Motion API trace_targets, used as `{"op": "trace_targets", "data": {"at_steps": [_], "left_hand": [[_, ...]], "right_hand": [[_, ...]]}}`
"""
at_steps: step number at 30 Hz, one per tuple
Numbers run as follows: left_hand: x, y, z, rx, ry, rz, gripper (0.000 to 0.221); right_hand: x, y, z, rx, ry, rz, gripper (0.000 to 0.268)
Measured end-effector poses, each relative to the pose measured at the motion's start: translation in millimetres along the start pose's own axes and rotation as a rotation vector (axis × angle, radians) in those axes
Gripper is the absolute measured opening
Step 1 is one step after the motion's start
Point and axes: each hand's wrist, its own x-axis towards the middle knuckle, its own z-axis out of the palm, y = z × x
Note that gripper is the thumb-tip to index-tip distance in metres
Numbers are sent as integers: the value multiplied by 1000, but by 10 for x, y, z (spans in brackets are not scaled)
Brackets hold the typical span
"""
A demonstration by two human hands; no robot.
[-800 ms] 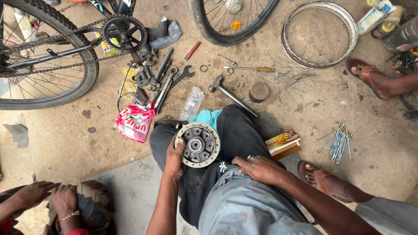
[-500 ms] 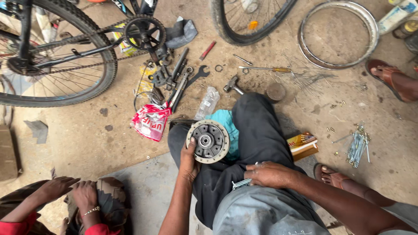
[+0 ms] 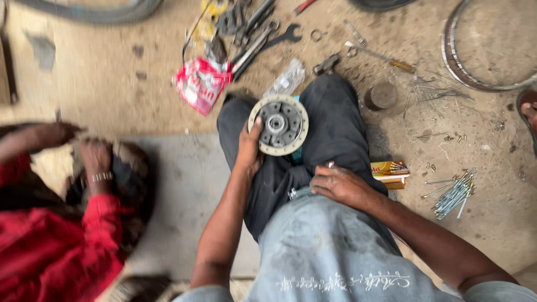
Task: The person is assembling a bicycle wheel hub by inserting metal spokes into the hub flange while holding the assembly on their lap.
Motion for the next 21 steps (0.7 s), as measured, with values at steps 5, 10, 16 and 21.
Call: {"op": "trace_targets", "data": {"at_steps": [5, 10, 16, 21], "left_hand": [[-2, -58, 28, 3, 68, 0, 60], [17, -13, 125, -9, 92, -31, 58], [127, -72, 337, -68, 65, -58, 51], [218, -236, 504, -14, 23, -15, 53]], "right_hand": [[-14, -31, -129, -5, 71, 110, 18], [-76, 110, -354, 349, 400, 275, 15], [-68, 271, -817, 206, 713, 265, 9], [10, 346, -778, 414, 757, 315, 15]]}}
